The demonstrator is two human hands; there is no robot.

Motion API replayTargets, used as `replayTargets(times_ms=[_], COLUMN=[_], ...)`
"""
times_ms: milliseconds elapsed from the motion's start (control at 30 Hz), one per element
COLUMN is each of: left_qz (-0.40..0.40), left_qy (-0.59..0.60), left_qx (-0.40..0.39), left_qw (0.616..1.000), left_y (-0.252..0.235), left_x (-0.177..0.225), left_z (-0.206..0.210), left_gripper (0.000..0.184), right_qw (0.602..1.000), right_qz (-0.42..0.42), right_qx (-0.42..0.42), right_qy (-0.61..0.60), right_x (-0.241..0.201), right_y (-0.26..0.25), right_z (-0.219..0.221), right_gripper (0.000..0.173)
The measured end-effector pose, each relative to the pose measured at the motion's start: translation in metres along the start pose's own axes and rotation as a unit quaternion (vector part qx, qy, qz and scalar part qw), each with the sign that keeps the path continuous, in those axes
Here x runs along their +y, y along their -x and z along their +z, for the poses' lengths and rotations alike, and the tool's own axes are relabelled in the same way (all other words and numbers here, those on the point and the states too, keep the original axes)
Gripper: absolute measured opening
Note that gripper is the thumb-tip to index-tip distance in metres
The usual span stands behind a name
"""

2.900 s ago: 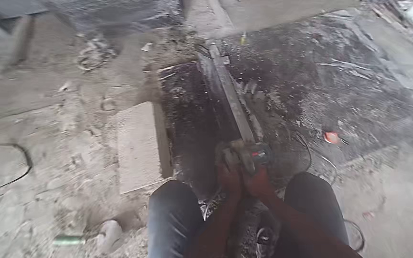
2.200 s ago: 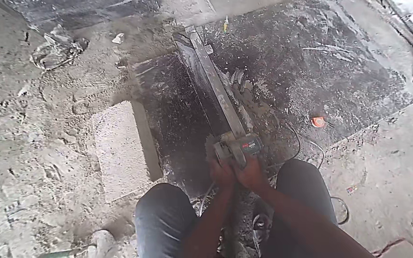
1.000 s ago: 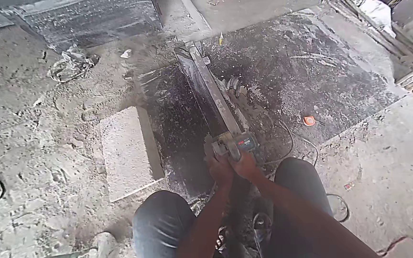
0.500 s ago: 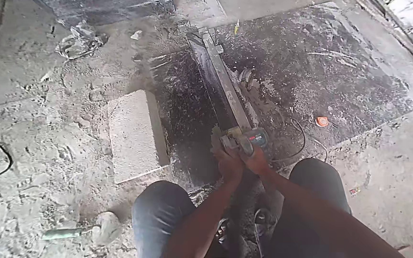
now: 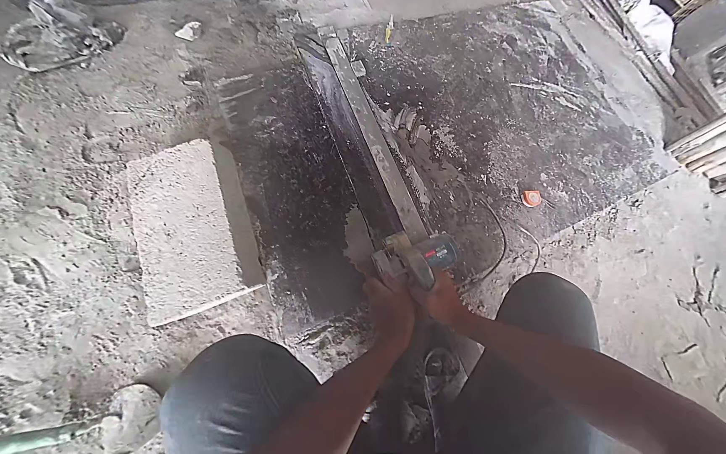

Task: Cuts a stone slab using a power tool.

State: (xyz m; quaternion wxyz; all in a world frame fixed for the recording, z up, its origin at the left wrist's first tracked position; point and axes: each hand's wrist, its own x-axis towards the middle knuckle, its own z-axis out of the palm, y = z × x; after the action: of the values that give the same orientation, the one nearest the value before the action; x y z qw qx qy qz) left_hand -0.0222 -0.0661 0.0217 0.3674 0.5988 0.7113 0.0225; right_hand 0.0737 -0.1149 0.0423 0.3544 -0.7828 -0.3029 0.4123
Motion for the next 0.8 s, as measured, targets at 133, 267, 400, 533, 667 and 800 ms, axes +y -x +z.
replayTargets(times_ms=[133, 267, 400, 533, 667, 800], left_qz=[-0.008, -0.048, -0.043, -0.079, -0.085, -0.046], left_qy=[0.004, 0.001, 0.004, 0.024, 0.038, 0.048], left_qx=[0.014, 0.005, 0.013, -0.034, -0.074, -0.063], left_qw=[1.0, 0.999, 0.999, 0.996, 0.993, 0.996], left_y=[0.008, 0.018, 0.02, 0.033, 0.043, 0.055], left_x=[0.001, 0.005, 0.004, 0.009, 0.005, -0.006], left_z=[0.0, -0.002, -0.001, -0.017, -0.031, -0.027], left_gripper=[0.052, 0.053, 0.054, 0.057, 0.058, 0.06], right_qw=[1.0, 0.999, 0.997, 0.997, 0.995, 0.995], right_qz=[0.018, 0.034, 0.062, 0.08, 0.1, 0.098], right_qx=[-0.012, -0.015, -0.021, -0.018, -0.025, -0.012], right_qy=[-0.007, 0.008, 0.037, 0.003, -0.007, 0.008], right_x=[-0.002, -0.006, -0.009, -0.024, -0.028, -0.023], right_y=[0.004, 0.011, 0.012, 0.024, 0.034, 0.047], right_z=[-0.005, -0.007, -0.012, -0.015, -0.016, -0.016], right_gripper=[0.028, 0.027, 0.028, 0.019, 0.011, 0.021])
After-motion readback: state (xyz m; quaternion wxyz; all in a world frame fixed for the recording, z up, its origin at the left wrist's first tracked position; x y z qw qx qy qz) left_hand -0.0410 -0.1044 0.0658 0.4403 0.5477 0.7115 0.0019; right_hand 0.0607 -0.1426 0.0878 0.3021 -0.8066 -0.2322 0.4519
